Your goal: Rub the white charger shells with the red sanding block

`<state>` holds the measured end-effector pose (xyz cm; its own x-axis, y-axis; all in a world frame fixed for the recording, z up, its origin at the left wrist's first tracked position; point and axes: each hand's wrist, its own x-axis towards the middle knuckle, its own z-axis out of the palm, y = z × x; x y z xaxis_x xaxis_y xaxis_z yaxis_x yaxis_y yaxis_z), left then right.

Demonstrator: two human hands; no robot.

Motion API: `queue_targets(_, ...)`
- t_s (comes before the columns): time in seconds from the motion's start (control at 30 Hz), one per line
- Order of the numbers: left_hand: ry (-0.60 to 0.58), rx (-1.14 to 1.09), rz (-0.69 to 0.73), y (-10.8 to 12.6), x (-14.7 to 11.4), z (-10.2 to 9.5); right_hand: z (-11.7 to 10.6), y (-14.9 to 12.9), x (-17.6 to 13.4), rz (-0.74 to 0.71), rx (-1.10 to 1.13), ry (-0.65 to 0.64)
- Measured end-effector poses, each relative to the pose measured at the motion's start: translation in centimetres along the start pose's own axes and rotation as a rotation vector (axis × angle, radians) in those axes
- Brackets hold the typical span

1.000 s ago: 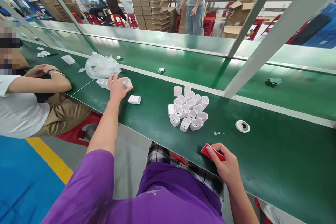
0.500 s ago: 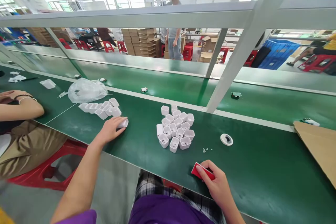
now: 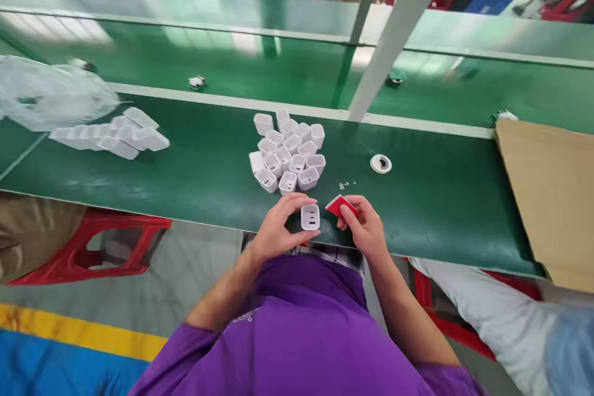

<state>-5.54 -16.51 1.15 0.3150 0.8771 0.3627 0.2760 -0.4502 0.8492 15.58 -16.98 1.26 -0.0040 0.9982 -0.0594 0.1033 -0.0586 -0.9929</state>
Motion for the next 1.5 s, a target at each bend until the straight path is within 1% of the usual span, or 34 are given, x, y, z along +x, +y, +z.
queue_targets(0.07, -0.059, 0.063, -0.003, -0.1, 0.3, 1.6, -0.2, 0.0, -0.1, 0.022, 0.071, 0.032)
queue_targets(0.17, -0.1, 0.174, -0.007, -0.5, 0.5, 2.4, -0.6, -0.2, -0.4, 0.068, 0.102, 0.035)
queue_targets(0.23, -0.105, 0.246, -0.014, -0.7, 0.5, 2.5, -0.7, -0.6, -0.7, 0.07, 0.048, -0.009)
queue_targets(0.37, -0.081, 0.312, -0.027, -0.5, 0.3, 2.8, -0.4, -1.5, -1.2, 0.042, -0.107, -0.161)
queue_targets(0.47, -0.081, 0.298, -0.028, -0.4, 0.3, 2.9, 0.0, -1.8, -1.0, 0.057, -0.135, -0.186)
queue_targets(0.57, -0.126, 0.293, -0.033, -0.4, 0.6, 2.7, 0.4, -1.9, -0.5, 0.068, -0.111, -0.163)
queue_targets(0.63, -0.152, 0.302, -0.041, -0.4, 0.7, 2.5, 0.6, -1.8, 0.1, 0.055, -0.091, -0.123)
queue_targets(0.7, -0.147, 0.312, -0.048, -0.4, 0.8, 2.5, 0.8, -1.7, 0.6, 0.022, -0.089, -0.069)
queue_targets(0.77, -0.122, 0.319, -0.049, -0.4, 0.8, 2.6, 0.6, -1.6, 1.0, 0.001, -0.086, -0.045)
queue_targets(0.9, -0.108, 0.325, -0.061, -0.4, 0.7, 2.8, -0.4, -1.5, 1.1, 0.06, -0.003, 0.001)
queue_targets(0.97, -0.117, 0.324, -0.08, -0.3, 0.7, 2.7, -0.9, -1.6, 0.8, 0.06, 0.0, -0.019)
queue_targets(1.07, -0.122, 0.316, -0.091, -0.2, 0.7, 2.6, -1.0, -1.7, 0.9, 0.007, -0.103, -0.142)
queue_targets(1.1, -0.124, 0.314, -0.089, -0.2, 0.7, 2.6, -1.0, -1.6, 1.0, -0.019, -0.14, -0.135)
queue_targets(1.2, -0.151, 0.315, -0.092, 0.1, 0.7, 2.6, -1.0, -1.5, 1.8, -0.089, -0.171, 0.046)
queue_targets(1.23, -0.164, 0.319, -0.097, 0.1, 0.7, 2.5, -1.0, -1.5, 2.0, -0.093, -0.168, 0.072)
queue_targets(1.27, -0.174, 0.324, -0.102, 0.2, 0.7, 2.6, -1.1, -1.7, 2.2, -0.092, -0.166, 0.059)
queue_targets(1.4, -0.176, 0.348, -0.111, 0.1, 0.7, 2.6, -0.9, -2.6, 2.4, -0.12, -0.212, -0.181)
queue_targets(1.5, -0.187, 0.359, -0.121, -0.1, 0.6, 2.6, -0.1, -3.2, 2.8, -0.122, -0.241, -0.291)
